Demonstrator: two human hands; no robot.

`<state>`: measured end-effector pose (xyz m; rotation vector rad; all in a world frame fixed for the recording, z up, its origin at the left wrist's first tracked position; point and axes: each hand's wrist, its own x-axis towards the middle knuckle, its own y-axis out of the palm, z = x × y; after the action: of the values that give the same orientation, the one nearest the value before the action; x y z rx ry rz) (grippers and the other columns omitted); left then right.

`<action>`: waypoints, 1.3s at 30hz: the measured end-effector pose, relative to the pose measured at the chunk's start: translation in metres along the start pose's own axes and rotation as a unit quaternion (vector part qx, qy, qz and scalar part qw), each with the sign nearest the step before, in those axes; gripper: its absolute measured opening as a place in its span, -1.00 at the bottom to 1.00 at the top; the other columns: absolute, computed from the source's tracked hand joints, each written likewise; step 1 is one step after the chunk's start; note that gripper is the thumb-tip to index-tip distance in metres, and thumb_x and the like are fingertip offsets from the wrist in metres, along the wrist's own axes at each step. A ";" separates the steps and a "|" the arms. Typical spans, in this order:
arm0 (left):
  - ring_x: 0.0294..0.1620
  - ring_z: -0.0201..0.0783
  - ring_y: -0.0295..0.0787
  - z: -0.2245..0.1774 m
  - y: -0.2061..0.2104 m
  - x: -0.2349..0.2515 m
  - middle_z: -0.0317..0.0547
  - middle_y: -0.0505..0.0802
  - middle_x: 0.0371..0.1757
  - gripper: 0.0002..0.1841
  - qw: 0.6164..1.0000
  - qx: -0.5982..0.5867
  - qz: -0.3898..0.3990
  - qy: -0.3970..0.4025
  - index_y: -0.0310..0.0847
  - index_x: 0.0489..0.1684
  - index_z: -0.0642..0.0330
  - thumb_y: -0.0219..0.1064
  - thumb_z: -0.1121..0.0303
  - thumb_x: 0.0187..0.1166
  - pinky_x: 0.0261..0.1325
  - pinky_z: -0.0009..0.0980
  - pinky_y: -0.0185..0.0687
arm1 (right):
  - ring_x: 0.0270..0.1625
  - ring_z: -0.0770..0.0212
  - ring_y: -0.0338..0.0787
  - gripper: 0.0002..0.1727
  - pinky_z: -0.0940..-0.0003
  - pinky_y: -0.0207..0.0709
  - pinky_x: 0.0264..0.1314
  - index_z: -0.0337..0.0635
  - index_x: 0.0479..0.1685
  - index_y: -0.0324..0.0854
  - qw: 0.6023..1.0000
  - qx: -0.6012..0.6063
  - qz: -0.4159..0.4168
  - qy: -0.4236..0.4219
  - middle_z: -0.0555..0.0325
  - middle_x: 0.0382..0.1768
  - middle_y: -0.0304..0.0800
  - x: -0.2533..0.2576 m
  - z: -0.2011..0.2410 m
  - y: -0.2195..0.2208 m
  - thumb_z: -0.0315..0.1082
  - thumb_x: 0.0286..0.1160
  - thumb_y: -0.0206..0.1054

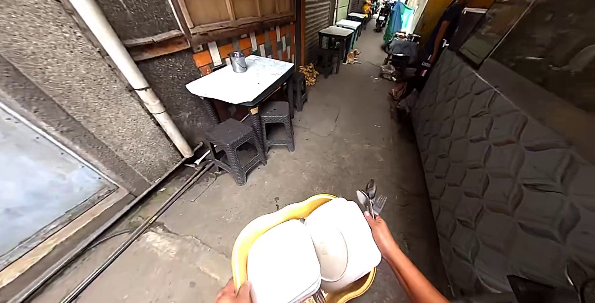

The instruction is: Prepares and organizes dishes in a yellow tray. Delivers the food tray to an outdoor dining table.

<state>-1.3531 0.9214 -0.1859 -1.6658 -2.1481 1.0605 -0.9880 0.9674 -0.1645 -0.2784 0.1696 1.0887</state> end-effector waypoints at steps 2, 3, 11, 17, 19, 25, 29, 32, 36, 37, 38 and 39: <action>0.33 0.41 0.64 -0.040 0.007 0.054 0.48 0.77 0.14 -0.71 0.998 -0.003 0.045 0.037 0.74 0.10 0.47 0.30 0.39 0.64 0.39 0.37 0.43 | -0.16 0.27 0.77 -0.58 0.32 0.66 0.01 -0.43 0.31 0.50 0.998 0.005 -0.067 0.000 -0.08 -0.14 0.75 0.027 0.014 0.002 -0.21 0.91 -0.02; 0.35 0.40 0.64 -0.063 0.010 0.079 0.48 0.76 0.17 -0.71 0.996 -0.002 0.069 0.050 0.73 0.14 0.47 0.30 0.41 0.65 0.42 0.35 0.43 | -0.17 0.29 0.77 -0.58 0.34 0.66 0.00 -0.42 0.31 0.51 0.995 0.006 -0.097 -0.001 -0.07 -0.15 0.75 0.040 0.024 0.004 -0.20 0.91 -0.02; 0.47 0.20 0.62 -0.208 0.040 0.246 0.34 0.72 0.37 -0.64 0.971 0.035 0.210 0.113 0.64 0.37 0.41 0.21 0.39 0.75 0.58 0.08 0.43 | -0.29 0.40 0.66 -0.56 0.40 0.59 -0.12 -0.38 0.21 0.54 0.966 -0.042 -0.252 0.030 0.06 -0.25 0.65 0.138 0.093 0.024 -0.12 0.91 -0.01; 0.50 0.12 0.59 -0.271 0.094 0.391 0.28 0.69 0.41 -0.61 0.961 0.066 0.243 0.115 0.60 0.43 0.38 0.14 0.38 0.75 0.60 -0.02 0.43 | -0.29 0.60 0.61 -0.55 0.55 0.54 -0.11 -0.29 0.23 0.50 0.962 -0.084 -0.257 0.038 0.25 -0.25 0.55 0.280 0.117 0.072 -0.04 0.89 -0.01; 0.49 0.13 0.60 -0.293 0.112 0.439 0.29 0.68 0.41 -0.60 0.968 0.063 0.224 0.095 0.58 0.47 0.35 0.14 0.38 0.75 0.59 -0.02 0.44 | -0.27 0.61 0.60 -0.54 0.56 0.54 -0.08 -0.30 0.24 0.49 0.968 -0.084 -0.234 0.028 0.25 -0.23 0.54 0.350 0.127 0.091 -0.05 0.89 -0.03; 0.46 0.14 0.63 -0.345 0.118 0.567 0.29 0.72 0.36 -0.62 0.991 0.040 0.123 0.029 0.63 0.43 0.33 0.17 0.40 0.72 0.57 0.02 0.44 | -0.35 0.60 0.60 -0.58 0.59 0.54 -0.16 -0.30 0.20 0.49 0.987 -0.033 -0.154 0.020 0.27 -0.30 0.54 0.519 0.174 0.174 -0.08 0.90 -0.03; 0.44 0.15 0.64 -0.378 0.110 0.651 0.29 0.76 0.30 -0.67 0.996 0.047 0.076 0.000 0.71 0.27 0.35 0.18 0.39 0.69 0.54 0.07 0.43 | -0.42 0.62 0.62 -0.64 0.63 0.56 -0.24 -0.26 0.11 0.50 0.993 -0.005 -0.115 0.022 0.31 -0.38 0.54 0.607 0.213 0.237 -0.13 0.91 -0.02; 0.42 0.15 0.65 -0.394 0.108 0.720 0.29 0.76 0.28 -0.69 0.996 0.059 0.065 -0.018 0.72 0.19 0.38 0.19 0.39 0.67 0.51 0.08 0.44 | -0.41 0.59 0.63 -0.64 0.60 0.57 -0.22 -0.26 0.09 0.51 0.995 0.001 -0.095 0.030 0.29 -0.38 0.55 0.669 0.232 0.284 -0.13 0.91 -0.02; 0.38 0.14 0.68 -0.403 0.113 0.824 0.26 0.79 0.23 -0.72 0.997 0.053 0.055 -0.026 0.76 0.11 0.35 0.22 0.37 0.65 0.48 0.12 0.46 | -0.41 0.57 0.63 -0.65 0.58 0.57 -0.22 -0.26 0.07 0.50 0.996 0.003 -0.079 0.032 0.28 -0.39 0.55 0.752 0.248 0.350 -0.14 0.91 -0.01; 0.40 0.15 0.67 -0.407 0.115 0.852 0.26 0.79 0.24 -0.71 0.997 0.046 0.051 -0.028 0.76 0.13 0.34 0.22 0.37 0.65 0.49 0.13 0.45 | -0.40 0.56 0.65 -0.66 0.58 0.59 -0.22 -0.27 0.08 0.51 0.997 0.005 -0.072 0.026 0.28 -0.39 0.57 0.775 0.254 0.367 -0.15 0.91 -0.02; 0.41 0.16 0.66 -0.413 0.115 0.880 0.27 0.78 0.26 -0.70 0.998 0.038 0.047 -0.030 0.76 0.15 0.34 0.22 0.38 0.65 0.51 0.14 0.44 | -0.40 0.55 0.65 -0.66 0.57 0.59 -0.22 -0.27 0.09 0.51 0.998 0.007 -0.064 0.023 0.26 -0.39 0.58 0.799 0.262 0.386 -0.16 0.91 -0.02; 0.42 0.17 0.66 -0.419 0.115 0.905 0.27 0.78 0.27 -0.70 0.998 0.033 0.042 -0.035 0.76 0.16 0.34 0.22 0.38 0.66 0.51 0.15 0.44 | -0.40 0.53 0.66 -0.66 0.56 0.59 -0.23 -0.28 0.08 0.50 0.998 0.005 -0.058 0.024 0.25 -0.40 0.58 0.822 0.271 0.404 -0.17 0.91 -0.02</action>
<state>-1.3271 1.9247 -0.1852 -1.7273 -2.0779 1.2174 -0.9738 1.9222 -0.1859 -0.3018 0.2001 0.9659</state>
